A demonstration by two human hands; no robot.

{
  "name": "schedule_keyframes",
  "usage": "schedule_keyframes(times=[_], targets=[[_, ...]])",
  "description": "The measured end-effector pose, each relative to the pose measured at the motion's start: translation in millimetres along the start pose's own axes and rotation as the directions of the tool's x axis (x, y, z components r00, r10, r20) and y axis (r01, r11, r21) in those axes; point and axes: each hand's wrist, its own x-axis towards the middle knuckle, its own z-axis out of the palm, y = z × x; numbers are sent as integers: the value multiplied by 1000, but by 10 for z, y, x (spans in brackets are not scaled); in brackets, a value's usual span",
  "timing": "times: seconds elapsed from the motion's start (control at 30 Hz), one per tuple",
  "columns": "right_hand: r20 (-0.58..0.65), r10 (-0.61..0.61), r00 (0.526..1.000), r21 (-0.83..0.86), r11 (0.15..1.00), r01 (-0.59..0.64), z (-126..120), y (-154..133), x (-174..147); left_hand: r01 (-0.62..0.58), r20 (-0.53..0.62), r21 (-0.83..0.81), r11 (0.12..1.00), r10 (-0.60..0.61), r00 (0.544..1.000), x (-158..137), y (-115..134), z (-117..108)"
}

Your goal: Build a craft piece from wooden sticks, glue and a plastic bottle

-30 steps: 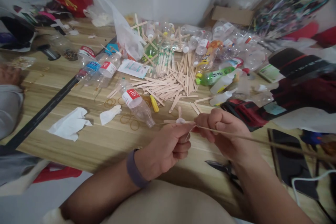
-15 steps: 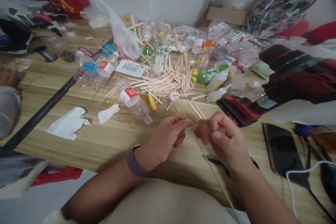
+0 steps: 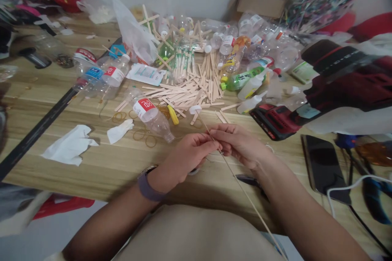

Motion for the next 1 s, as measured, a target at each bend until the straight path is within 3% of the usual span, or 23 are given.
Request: schedule_keyframes(times=[0.2, 0.4, 0.57, 0.73, 0.9, 1.0], targets=[[-2, 3, 1000, 13, 1000, -3, -88, -51, 31, 23, -63, -122, 992, -31, 998, 31, -61, -16], [-127, -43, 991, 61, 997, 51, -191, -132, 90, -18, -201, -145, 989, -11, 980, 29, -81, -14], [-159, -77, 984, 95, 991, 93, -253, -190, 146, -106, -317, -213, 971, 34, 948, 29, -91, -20], [-185, -161, 970, 128, 974, 186, -319, -256, 186, -115, -327, -316, 942, 6, 945, -41, -98, -66], [-218, -230, 948, 173, 947, 270, -370, -314, 192, -240, -463, -411, 880, 25, 886, -73, -43, -112], [-214, -251, 944, 198, 935, 294, -390, -333, 189, -248, -473, -464, 851, -1, 881, -81, -12, -115]])
